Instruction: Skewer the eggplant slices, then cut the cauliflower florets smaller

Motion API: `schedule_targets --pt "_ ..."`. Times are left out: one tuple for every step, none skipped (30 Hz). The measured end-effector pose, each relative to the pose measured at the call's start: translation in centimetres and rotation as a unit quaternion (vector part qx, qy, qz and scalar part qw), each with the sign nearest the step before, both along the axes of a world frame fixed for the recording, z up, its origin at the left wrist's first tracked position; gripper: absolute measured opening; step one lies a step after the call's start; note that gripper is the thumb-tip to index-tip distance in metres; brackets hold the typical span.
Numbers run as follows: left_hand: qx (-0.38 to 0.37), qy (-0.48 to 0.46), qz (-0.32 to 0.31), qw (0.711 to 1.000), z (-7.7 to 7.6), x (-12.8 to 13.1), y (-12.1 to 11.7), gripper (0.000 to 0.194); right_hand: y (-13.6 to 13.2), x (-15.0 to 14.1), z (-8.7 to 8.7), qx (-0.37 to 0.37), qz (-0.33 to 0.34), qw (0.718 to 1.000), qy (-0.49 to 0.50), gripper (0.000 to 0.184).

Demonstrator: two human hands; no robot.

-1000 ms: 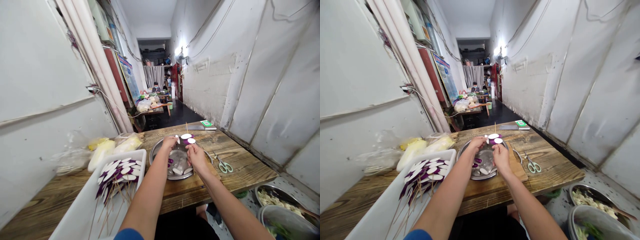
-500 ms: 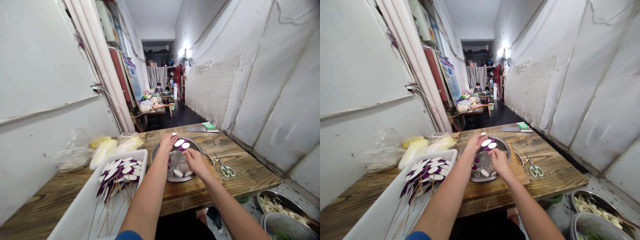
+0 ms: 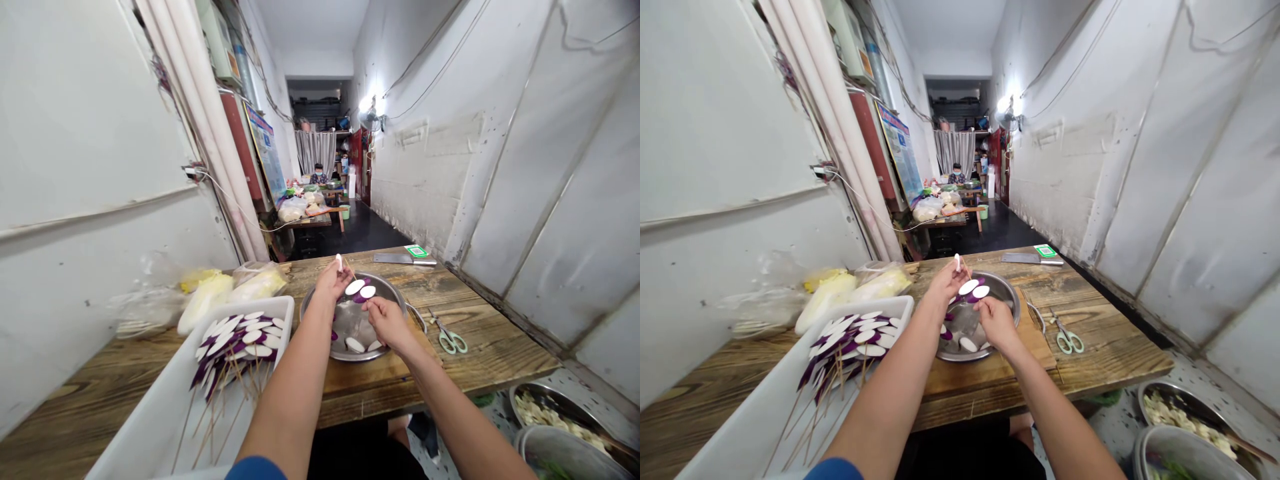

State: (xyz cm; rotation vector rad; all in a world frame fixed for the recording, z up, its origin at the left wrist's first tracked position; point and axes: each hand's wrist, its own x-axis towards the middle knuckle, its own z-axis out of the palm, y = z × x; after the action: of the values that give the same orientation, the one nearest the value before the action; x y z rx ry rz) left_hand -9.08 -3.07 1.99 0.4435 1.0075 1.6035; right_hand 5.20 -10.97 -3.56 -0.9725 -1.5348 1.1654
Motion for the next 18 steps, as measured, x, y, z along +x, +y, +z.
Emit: schedule_targets --pt "-0.004 0.003 -0.002 1.0 0.06 -0.08 -0.05 0.004 -0.07 -0.01 0.05 0.002 -0.001 1.0 0.003 0.026" --pt "-0.005 0.011 -0.005 1.0 0.1 -0.15 -0.1 0.004 -0.13 -0.01 0.11 0.003 -0.002 1.0 0.005 0.026" --pt "-0.003 0.023 -0.007 1.0 0.14 -0.2 -0.17 0.006 -0.19 -0.01 0.16 0.004 -0.001 1.0 0.006 0.026" --pt "0.0 0.035 -0.01 0.999 0.17 -0.24 -0.24 0.009 -0.24 0.0 0.21 0.004 0.002 1.0 0.005 0.025" --pt "0.002 0.044 -0.014 0.999 0.18 -0.26 -0.32 0.01 -0.29 0.02 0.26 0.003 0.004 1.0 0.004 0.025" --pt "0.001 0.05 -0.016 0.999 0.19 -0.26 -0.38 0.011 -0.32 0.03 0.29 0.004 0.007 1.0 0.002 0.024" --pt "0.0 0.052 -0.016 0.999 0.2 -0.26 -0.42 0.011 -0.33 0.05 0.32 0.007 0.008 1.0 0.0 0.024" --pt "-0.001 0.05 -0.017 0.999 0.2 -0.26 -0.43 0.011 -0.34 0.07 0.34 0.01 0.01 1.0 -0.001 0.023" --pt "-0.002 0.047 -0.016 0.999 0.2 -0.26 -0.41 0.012 -0.34 0.08 0.35 0.013 0.011 1.0 -0.003 0.023" --pt "-0.002 0.042 -0.015 0.999 0.21 -0.26 -0.36 0.014 -0.33 0.1 0.35 0.016 0.012 1.0 -0.005 0.022" --pt "-0.002 0.036 -0.012 0.999 0.23 -0.28 -0.28 0.016 -0.32 0.11 0.35 0.018 0.013 1.0 -0.008 0.022" --pt "-0.003 0.026 -0.009 1.0 0.26 -0.3 -0.18 0.017 -0.31 0.13 0.35 0.019 0.013 1.0 -0.011 0.022" --pt "-0.003 0.013 -0.005 1.0 0.29 -0.33 -0.08 0.019 -0.31 0.15 0.36 0.02 0.013 1.0 -0.015 0.023" --pt "-0.001 -0.003 -0.001 1.0 0.32 -0.36 0.01 0.02 -0.31 0.17 0.38 0.019 0.013 1.0 -0.019 0.023" --pt "0.003 -0.021 0.001 1.0 0.36 -0.39 0.08 0.021 -0.31 0.19 0.41 0.019 0.013 0.999 -0.025 0.023" --pt "0.009 -0.037 0.001 0.999 0.39 -0.42 0.13 0.022 -0.32 0.21 0.46 0.018 0.012 0.999 -0.031 0.023" --pt "0.014 -0.05 0.0 0.999 0.42 -0.46 0.15 0.022 -0.33 0.23 0.51 0.017 0.011 0.999 -0.036 0.023" --pt "0.019 -0.06 -0.004 0.998 0.44 -0.5 0.14 0.022 -0.34 0.25 0.57 0.015 0.01 0.999 -0.041 0.023"
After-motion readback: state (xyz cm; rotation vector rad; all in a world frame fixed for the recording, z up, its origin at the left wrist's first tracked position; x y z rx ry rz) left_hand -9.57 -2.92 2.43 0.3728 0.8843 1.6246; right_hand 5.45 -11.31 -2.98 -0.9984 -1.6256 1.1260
